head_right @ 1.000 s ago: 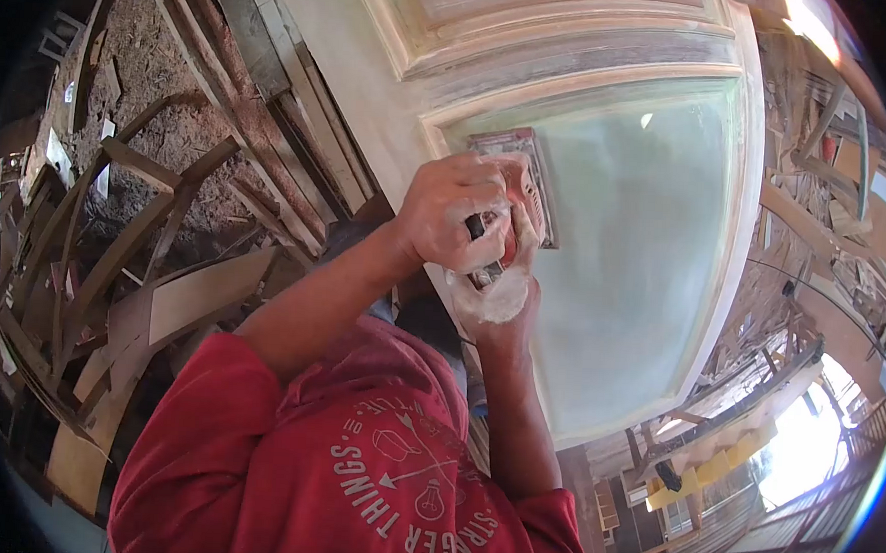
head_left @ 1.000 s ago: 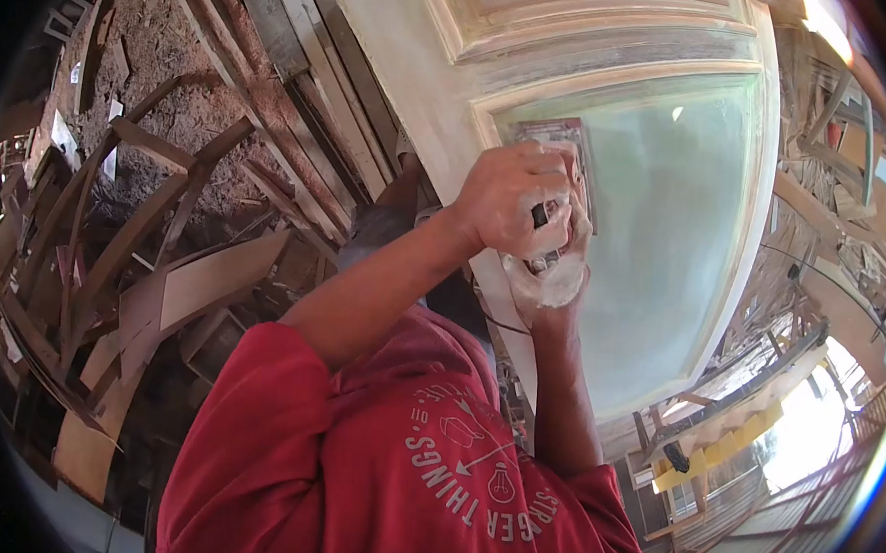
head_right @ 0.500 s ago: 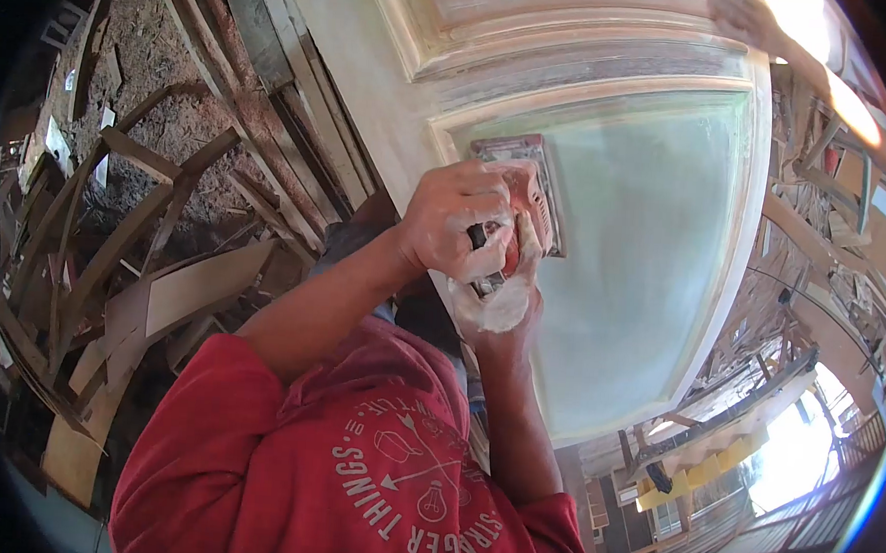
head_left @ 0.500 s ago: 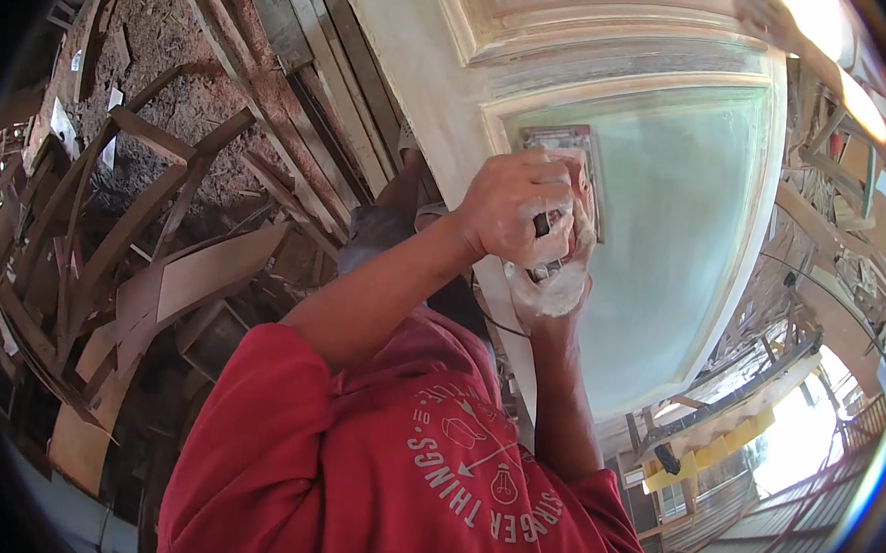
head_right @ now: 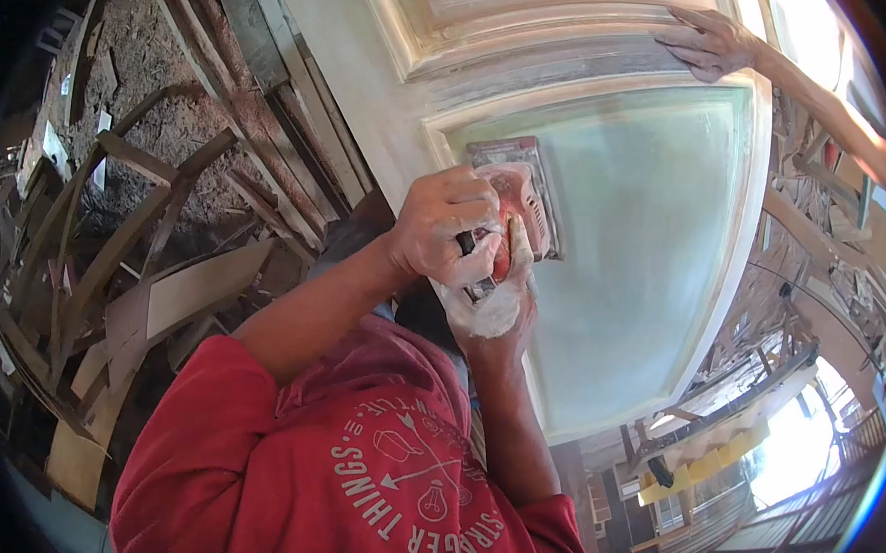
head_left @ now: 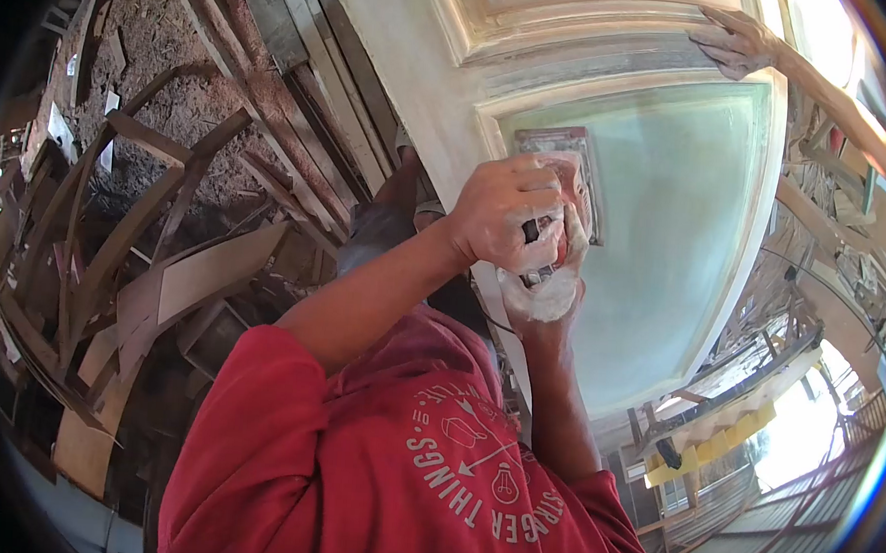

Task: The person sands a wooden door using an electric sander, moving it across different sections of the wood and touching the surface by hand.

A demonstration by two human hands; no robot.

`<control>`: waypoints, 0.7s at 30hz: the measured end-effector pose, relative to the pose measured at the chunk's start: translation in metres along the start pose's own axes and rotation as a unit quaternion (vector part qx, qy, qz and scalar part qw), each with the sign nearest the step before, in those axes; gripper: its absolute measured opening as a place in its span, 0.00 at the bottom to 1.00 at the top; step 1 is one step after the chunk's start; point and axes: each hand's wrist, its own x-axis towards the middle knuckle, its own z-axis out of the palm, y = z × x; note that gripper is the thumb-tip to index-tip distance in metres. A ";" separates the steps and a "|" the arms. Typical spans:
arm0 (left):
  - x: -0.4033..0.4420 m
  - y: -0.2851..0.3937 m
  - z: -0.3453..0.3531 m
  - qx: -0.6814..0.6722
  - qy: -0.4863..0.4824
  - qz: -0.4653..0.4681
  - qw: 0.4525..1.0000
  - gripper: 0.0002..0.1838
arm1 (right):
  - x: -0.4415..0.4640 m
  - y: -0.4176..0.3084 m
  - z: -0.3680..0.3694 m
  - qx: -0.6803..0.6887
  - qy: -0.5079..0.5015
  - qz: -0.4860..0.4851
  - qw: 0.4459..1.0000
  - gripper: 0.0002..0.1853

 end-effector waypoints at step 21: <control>-0.143 0.069 0.132 -0.005 -0.032 0.002 0.999 0.16 | -0.126 0.152 -0.040 0.003 -0.011 0.006 1.000 0.55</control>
